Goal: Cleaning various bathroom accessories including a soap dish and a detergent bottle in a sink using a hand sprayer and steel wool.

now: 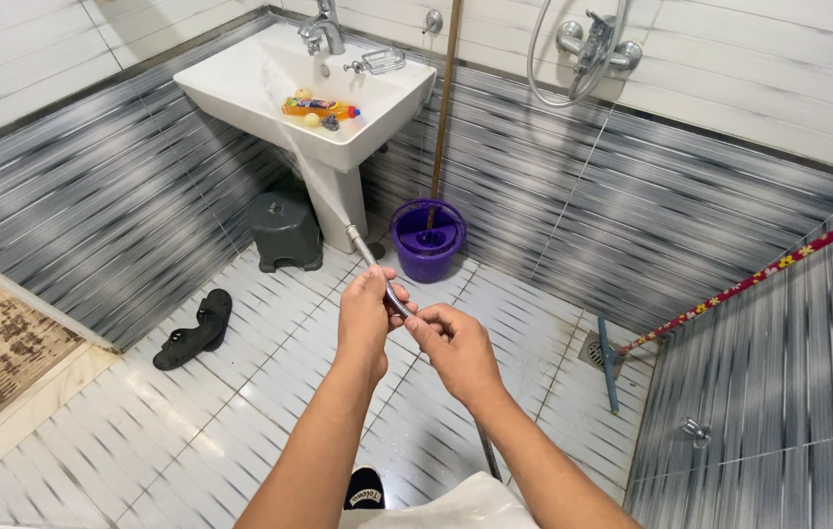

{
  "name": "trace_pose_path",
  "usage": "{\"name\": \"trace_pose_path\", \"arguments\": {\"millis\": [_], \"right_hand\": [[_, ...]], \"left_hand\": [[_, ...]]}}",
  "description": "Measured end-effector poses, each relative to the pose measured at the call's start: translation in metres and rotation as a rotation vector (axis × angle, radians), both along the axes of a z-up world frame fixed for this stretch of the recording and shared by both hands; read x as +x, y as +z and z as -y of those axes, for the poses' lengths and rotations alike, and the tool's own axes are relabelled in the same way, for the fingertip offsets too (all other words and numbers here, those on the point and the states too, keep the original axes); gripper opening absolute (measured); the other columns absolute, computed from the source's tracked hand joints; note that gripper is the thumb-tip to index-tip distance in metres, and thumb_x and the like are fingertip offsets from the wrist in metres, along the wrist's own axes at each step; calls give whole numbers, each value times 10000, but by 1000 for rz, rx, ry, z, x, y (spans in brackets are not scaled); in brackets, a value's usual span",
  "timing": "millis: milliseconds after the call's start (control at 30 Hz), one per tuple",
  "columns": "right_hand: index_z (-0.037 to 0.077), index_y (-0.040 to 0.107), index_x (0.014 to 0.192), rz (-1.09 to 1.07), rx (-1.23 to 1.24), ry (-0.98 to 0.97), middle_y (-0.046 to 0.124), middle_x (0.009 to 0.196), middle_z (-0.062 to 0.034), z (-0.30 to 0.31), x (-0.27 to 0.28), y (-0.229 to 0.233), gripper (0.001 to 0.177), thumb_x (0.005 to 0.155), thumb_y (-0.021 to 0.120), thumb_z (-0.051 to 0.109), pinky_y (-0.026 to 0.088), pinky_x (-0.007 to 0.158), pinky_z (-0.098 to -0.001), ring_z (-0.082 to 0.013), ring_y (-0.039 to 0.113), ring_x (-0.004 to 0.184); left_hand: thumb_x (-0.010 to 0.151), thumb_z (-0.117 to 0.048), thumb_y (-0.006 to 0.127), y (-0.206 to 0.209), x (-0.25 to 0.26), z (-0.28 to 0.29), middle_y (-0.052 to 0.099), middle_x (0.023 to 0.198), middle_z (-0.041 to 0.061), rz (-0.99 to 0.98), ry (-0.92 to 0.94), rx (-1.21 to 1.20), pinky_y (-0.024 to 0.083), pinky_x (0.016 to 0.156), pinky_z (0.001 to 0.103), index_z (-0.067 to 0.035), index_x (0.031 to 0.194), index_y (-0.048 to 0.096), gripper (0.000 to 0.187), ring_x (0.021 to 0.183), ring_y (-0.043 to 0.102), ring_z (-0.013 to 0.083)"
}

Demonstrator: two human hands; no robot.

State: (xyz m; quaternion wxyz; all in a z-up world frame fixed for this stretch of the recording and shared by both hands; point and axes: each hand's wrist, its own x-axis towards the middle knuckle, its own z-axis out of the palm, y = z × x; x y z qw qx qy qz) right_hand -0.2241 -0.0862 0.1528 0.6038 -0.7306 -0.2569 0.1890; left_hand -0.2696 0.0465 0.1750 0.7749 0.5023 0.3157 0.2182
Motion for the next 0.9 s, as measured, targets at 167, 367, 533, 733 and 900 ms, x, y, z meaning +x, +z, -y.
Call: {"name": "trace_pose_path", "arguments": {"millis": [167, 367, 533, 733, 900], "right_hand": [[45, 753, 957, -2, -17, 10, 592, 643, 45, -1, -1, 2, 214, 925, 721, 255, 411, 532, -247, -56, 479, 578], [46, 763, 956, 30, -36, 6, 616, 644, 41, 1, 2, 1, 223, 919, 730, 263, 419, 544, -241, -48, 491, 588], [46, 769, 953, 25, -24, -1, 601, 637, 43, 3, 4, -1, 222, 909, 741, 261, 409, 539, -244, -48, 481, 584], [43, 776, 950, 7, 3, 4, 608, 645, 45, 4, 6, -7, 217, 911, 745, 254, 398, 541, -235, -42, 472, 594], [43, 771, 923, 5, -38, 6, 631, 647, 46, 6, 4, 1, 210, 892, 762, 250, 409, 548, -224, -39, 480, 594]], "left_hand": [[1074, -291, 385, -1, 0, -1, 616, 790, 32, -2, 3, 1, 475, 595, 280, -56, 1131, 597, 321, 651, 615, 137], [1063, -264, 380, -1, 2, -2, 626, 786, 40, -38, 17, -15, 460, 560, 274, -48, 1173, 602, 329, 633, 615, 138], [1061, -253, 379, -3, 5, -1, 637, 781, 52, -86, 31, -32, 449, 539, 276, -45, 1203, 601, 337, 618, 613, 141], [1068, -300, 393, 0, 7, 2, 624, 759, 36, -94, 3, -10, 459, 544, 272, -62, 1213, 613, 355, 613, 613, 138], [1068, -316, 397, -1, 11, 1, 607, 749, 26, -136, -35, -19, 476, 556, 289, -71, 1230, 629, 375, 609, 608, 146]]}}
